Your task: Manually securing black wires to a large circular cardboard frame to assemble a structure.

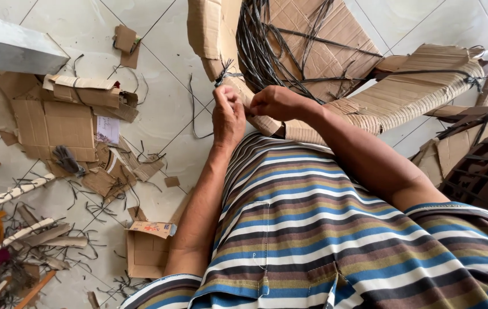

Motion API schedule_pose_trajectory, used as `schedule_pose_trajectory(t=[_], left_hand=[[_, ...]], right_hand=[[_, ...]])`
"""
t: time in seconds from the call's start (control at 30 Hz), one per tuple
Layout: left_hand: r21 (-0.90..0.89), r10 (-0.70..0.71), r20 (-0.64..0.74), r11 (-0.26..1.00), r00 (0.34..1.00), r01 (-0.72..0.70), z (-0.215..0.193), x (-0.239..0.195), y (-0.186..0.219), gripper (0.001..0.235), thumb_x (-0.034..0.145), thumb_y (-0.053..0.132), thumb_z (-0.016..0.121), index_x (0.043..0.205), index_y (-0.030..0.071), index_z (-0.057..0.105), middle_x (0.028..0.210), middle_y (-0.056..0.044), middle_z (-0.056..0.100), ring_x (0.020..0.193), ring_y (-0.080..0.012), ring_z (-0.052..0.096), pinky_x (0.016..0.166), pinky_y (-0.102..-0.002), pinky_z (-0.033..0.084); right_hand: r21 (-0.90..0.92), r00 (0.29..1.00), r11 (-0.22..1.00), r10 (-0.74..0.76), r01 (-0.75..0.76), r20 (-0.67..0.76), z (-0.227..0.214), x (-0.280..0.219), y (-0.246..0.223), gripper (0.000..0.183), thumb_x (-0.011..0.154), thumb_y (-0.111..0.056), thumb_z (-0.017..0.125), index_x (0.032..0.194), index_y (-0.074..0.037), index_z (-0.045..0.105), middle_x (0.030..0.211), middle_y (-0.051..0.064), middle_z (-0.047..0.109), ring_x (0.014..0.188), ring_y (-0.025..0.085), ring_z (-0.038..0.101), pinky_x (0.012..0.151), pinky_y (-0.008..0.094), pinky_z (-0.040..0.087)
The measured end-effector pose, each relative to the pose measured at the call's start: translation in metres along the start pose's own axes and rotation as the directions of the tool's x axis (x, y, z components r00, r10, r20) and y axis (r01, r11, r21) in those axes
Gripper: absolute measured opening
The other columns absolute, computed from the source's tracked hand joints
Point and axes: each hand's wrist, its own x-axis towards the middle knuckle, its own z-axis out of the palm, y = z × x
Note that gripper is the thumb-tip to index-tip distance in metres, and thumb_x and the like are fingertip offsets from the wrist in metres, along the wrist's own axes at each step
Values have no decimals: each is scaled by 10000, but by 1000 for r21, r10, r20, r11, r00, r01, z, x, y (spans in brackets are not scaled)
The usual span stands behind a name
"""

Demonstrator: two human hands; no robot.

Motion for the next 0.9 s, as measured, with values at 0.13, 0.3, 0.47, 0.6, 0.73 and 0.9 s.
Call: schedule_pose_trajectory(t=[0.13,0.3,0.47,0.6,0.73,0.9], left_hand=[[75,88,-86,994,992,-81,-16,2,-4,158,955,177,537,1111,157,529,919,-72,693,820,-305,741,665,-412,603],[333,358,81,870,930,-364,-4,-19,-15,217,761,266,765,915,228,617,823,57,611,804,-178,689,685,-353,575],[565,415,96,726,905,-393,12,-24,-12,365,755,369,822,947,195,565,820,5,556,787,-238,654,693,-405,528],[642,486,109,631,867,-435,29,-22,-41,305,772,308,813,853,195,542,750,12,537,740,-233,640,667,-382,491],[628,496,124,631,860,-454,13,-26,-19,194,833,267,758,832,201,575,731,6,558,703,-226,646,663,-373,492],[614,440,104,677,892,-405,2,-29,8,140,788,244,680,773,217,544,691,1,559,693,-235,649,667,-393,472]], right_hand=[[150,999,988,25,-30,34,3,-3,14,192,957,-270,654,1036,-140,771,860,130,734,872,277,681,849,437,514],[332,998,942,46,-54,30,1,-15,-5,173,981,-223,654,1003,-100,773,800,38,677,813,171,615,799,343,499],[325,999,945,36,-42,23,0,-19,-12,197,999,-233,659,1030,-79,779,810,34,688,812,159,612,792,334,492],[212,1000,977,20,-15,-21,7,2,18,195,990,-281,692,1056,-126,789,828,78,712,825,198,656,788,378,506],[143,1000,990,3,1,-29,5,7,20,191,973,-292,705,1045,-130,778,840,94,723,839,241,673,798,403,511],[-40,996,999,-26,22,-85,5,7,11,168,968,-360,702,1031,-213,755,868,84,736,933,328,719,824,452,539]])
